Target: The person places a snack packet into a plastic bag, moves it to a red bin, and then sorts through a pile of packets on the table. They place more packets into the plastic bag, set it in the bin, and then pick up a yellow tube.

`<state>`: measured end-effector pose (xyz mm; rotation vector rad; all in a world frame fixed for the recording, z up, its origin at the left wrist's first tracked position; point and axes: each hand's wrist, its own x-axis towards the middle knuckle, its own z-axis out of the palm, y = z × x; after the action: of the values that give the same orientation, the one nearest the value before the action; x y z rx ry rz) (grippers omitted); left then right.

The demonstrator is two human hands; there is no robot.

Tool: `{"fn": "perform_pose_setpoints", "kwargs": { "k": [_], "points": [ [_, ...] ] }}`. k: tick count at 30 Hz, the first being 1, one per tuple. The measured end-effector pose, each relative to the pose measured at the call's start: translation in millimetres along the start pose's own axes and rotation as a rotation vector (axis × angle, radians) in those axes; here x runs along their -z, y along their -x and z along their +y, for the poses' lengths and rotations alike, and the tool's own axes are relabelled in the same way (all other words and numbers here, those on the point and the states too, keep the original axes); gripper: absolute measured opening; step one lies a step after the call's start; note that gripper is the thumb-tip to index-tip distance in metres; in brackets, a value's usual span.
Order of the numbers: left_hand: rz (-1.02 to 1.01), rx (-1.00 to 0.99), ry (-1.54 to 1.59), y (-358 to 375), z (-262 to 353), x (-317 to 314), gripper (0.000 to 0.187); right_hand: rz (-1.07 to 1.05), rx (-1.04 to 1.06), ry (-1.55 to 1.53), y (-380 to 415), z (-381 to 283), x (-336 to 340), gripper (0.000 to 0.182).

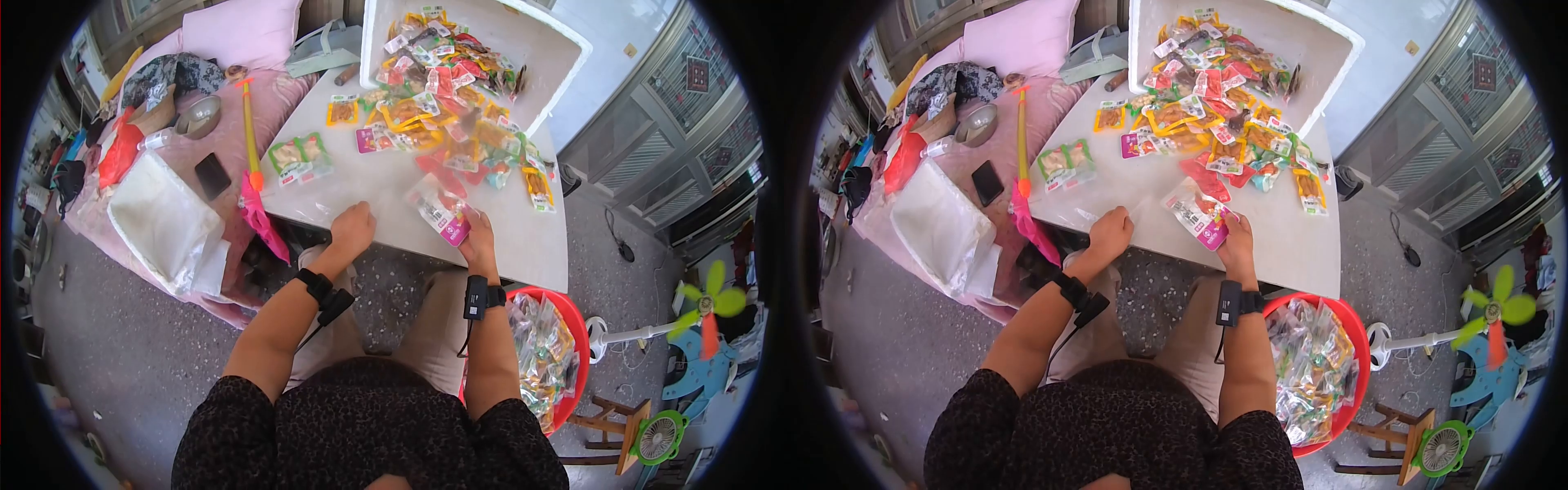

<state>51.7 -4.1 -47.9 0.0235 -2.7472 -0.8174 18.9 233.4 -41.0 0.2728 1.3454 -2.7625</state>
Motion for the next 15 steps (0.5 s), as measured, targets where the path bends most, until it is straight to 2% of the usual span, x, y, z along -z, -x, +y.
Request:
{"fn": "perform_pose_setpoints", "kwargs": {
  "k": [6,9,15],
  "points": [
    [0.02,-0.018,0.016,-1.0,5.6,-3.6,0.013,-0.05,-0.084,0.004,16.3,-2.6,-9.7,0.009],
    [0.005,-0.043,0.007,-3.2,11.7,-2.7,0.012,-0.137,-0.099,0.058,23.9,-5.9,-15.4,0.008],
    [0.014,-0.054,0.018,-0.2,18.7,2.2,0.012,-0.177,-0.093,0.17,27.9,-14.8,-18.9,0.008]
  ]
}}
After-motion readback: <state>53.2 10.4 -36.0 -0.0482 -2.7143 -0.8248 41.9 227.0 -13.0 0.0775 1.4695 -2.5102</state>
